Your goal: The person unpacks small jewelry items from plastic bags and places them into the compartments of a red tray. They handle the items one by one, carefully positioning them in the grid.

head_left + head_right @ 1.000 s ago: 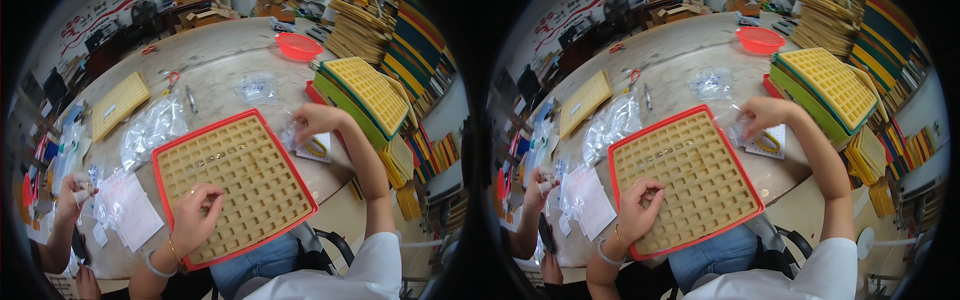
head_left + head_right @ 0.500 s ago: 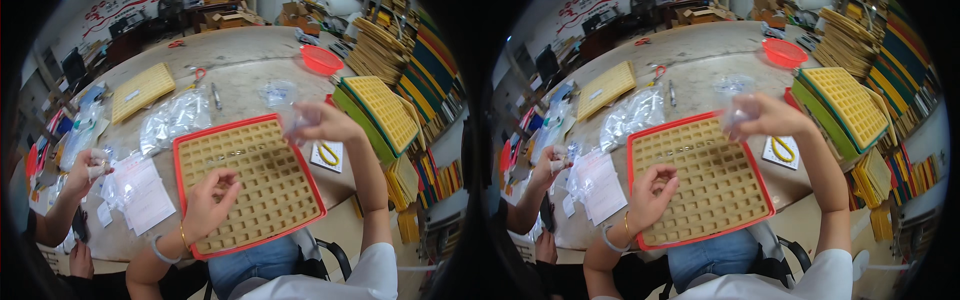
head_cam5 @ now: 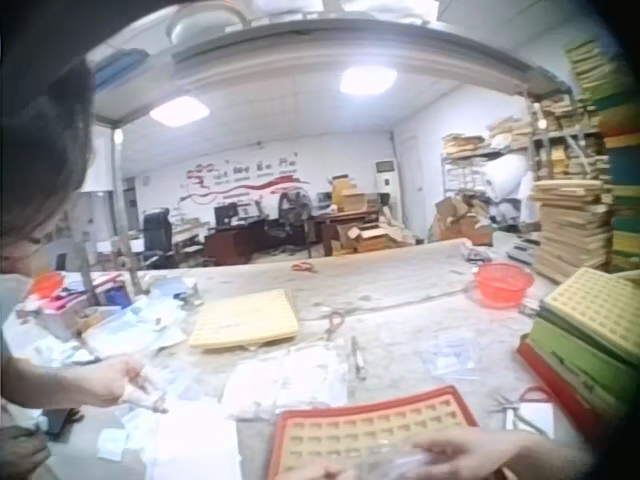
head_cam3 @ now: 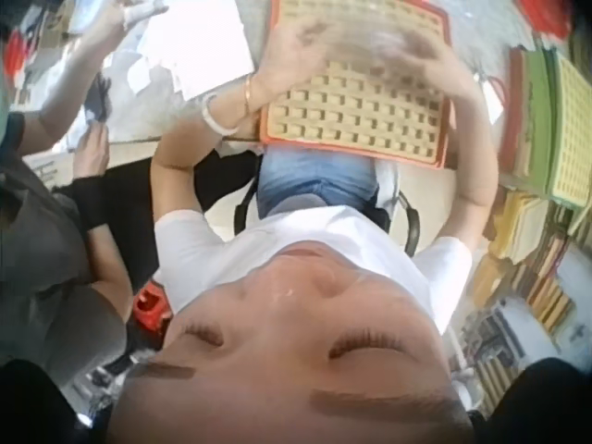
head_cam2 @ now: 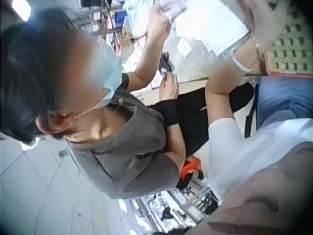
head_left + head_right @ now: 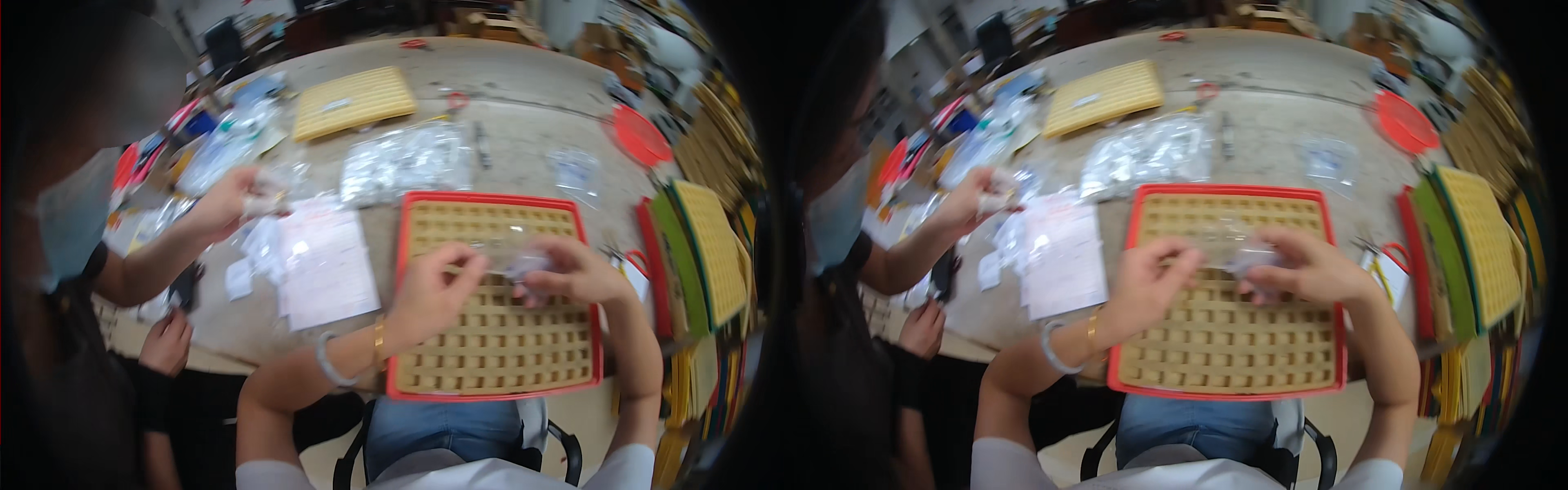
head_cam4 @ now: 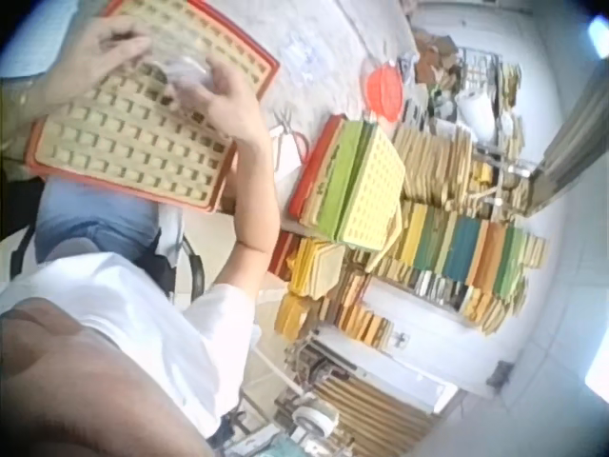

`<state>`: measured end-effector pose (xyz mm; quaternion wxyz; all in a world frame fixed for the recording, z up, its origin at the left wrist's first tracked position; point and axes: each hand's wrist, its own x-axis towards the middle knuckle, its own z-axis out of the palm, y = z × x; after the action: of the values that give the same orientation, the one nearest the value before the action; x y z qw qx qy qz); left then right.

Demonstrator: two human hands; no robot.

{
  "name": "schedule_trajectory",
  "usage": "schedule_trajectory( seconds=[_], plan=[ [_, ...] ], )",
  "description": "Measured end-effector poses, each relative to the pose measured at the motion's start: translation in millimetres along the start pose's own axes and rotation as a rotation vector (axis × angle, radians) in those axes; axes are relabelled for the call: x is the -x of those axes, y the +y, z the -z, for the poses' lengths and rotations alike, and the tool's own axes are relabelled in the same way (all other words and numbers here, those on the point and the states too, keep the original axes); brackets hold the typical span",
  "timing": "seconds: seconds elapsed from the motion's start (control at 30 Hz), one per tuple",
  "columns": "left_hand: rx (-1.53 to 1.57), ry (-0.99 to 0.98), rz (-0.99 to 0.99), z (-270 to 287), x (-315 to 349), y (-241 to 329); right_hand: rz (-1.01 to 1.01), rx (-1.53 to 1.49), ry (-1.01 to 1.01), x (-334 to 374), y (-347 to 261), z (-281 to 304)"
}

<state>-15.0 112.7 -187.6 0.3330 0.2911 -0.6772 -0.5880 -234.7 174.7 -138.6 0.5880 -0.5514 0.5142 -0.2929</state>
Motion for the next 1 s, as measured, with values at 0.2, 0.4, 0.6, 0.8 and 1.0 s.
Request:
schedule_trajectory(
  seconds=[0.2, 0.4, 0.6, 0.8, 1.0],
  plan=[
    [0.011, -0.18, -0.237, -8, 5, 6, 0.099, -0.057, 0.204, -1, 17, -10],
    [0.057, -0.109, -0.202, -9, 6, 10, 0.188, 0.066, 0.163, -2, 15, -18],
    [0.058, -0.208, -0.065, -10, 7, 10, 0.11, 0.074, 0.219, 1, 11, -30],
    [-0.03, -0.209, -0.078, -7, 5, 1, -0.103, -0.054, 0.152, 2, -6, -35],
    [-0.024, -0.243, -0.061, -8, 7, 5, 0.022, -0.106, 0.196, -1, 6, -36]
  ],
)
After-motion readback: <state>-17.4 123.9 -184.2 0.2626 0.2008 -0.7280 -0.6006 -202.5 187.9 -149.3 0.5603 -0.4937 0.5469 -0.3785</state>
